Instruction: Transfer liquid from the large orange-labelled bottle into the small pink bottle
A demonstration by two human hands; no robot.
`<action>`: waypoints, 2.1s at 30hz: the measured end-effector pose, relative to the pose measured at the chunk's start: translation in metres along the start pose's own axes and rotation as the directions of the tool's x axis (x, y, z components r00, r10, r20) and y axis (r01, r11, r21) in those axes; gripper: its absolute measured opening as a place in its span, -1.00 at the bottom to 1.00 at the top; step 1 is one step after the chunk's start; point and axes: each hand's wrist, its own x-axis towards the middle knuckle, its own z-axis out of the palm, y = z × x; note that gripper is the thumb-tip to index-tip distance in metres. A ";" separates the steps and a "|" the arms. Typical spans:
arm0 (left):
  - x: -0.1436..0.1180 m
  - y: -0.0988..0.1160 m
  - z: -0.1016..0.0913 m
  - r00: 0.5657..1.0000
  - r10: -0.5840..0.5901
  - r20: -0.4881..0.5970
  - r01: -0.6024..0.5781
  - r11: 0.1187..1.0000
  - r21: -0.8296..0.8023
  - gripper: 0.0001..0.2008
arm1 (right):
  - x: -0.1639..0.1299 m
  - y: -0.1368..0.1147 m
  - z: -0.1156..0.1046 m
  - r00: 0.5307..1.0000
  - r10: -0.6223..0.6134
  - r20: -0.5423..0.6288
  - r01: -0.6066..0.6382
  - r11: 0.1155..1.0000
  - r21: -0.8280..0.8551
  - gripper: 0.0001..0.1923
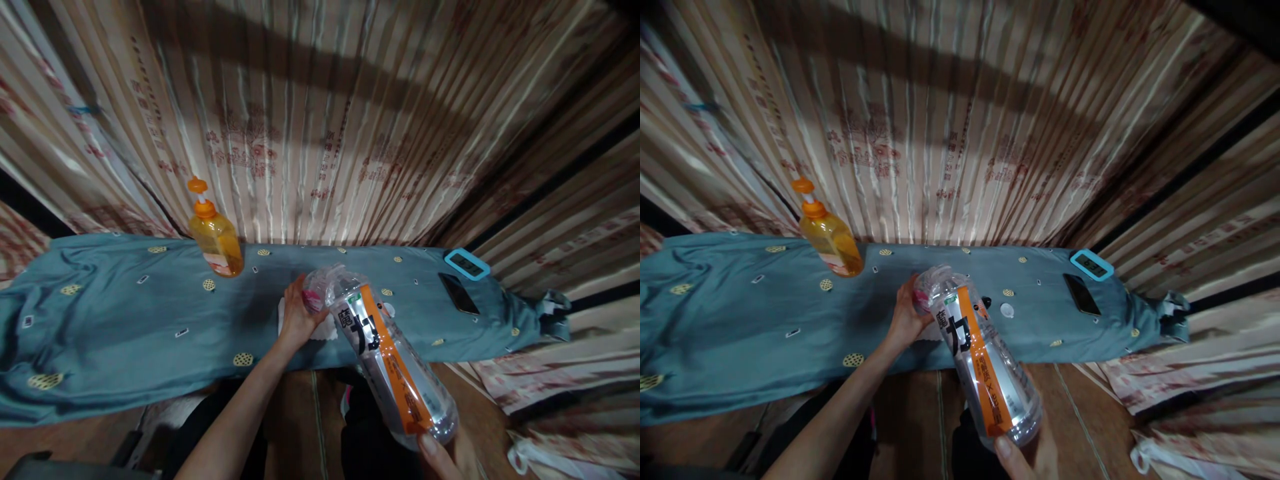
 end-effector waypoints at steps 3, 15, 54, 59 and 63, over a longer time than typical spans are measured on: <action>-0.001 0.000 0.001 1.000 -0.006 -0.007 0.005 1.000 -0.022 0.09 | -0.001 -0.002 0.005 1.000 0.002 0.009 -0.002 1.000 0.015 0.07; -0.003 -0.001 0.003 0.999 -0.017 -0.042 0.016 1.000 -0.020 -0.01 | -0.002 0.004 0.009 0.999 0.031 0.021 -0.034 0.992 0.118 -0.02; -0.004 -0.004 0.008 0.996 0.020 -0.083 -0.025 0.997 -0.068 -0.14 | -0.012 -0.028 0.018 0.996 0.085 0.023 -0.088 0.983 0.161 0.02; -0.004 -0.003 0.010 0.996 0.031 -0.084 -0.036 0.997 -0.064 -0.15 | -0.011 -0.021 0.013 0.996 0.090 -0.002 -0.089 0.989 0.114 -0.03; -0.003 -0.003 0.010 0.996 0.028 -0.086 -0.034 0.997 -0.063 -0.16 | -0.010 -0.017 0.007 0.995 0.094 0.042 -0.097 0.992 0.076 -0.16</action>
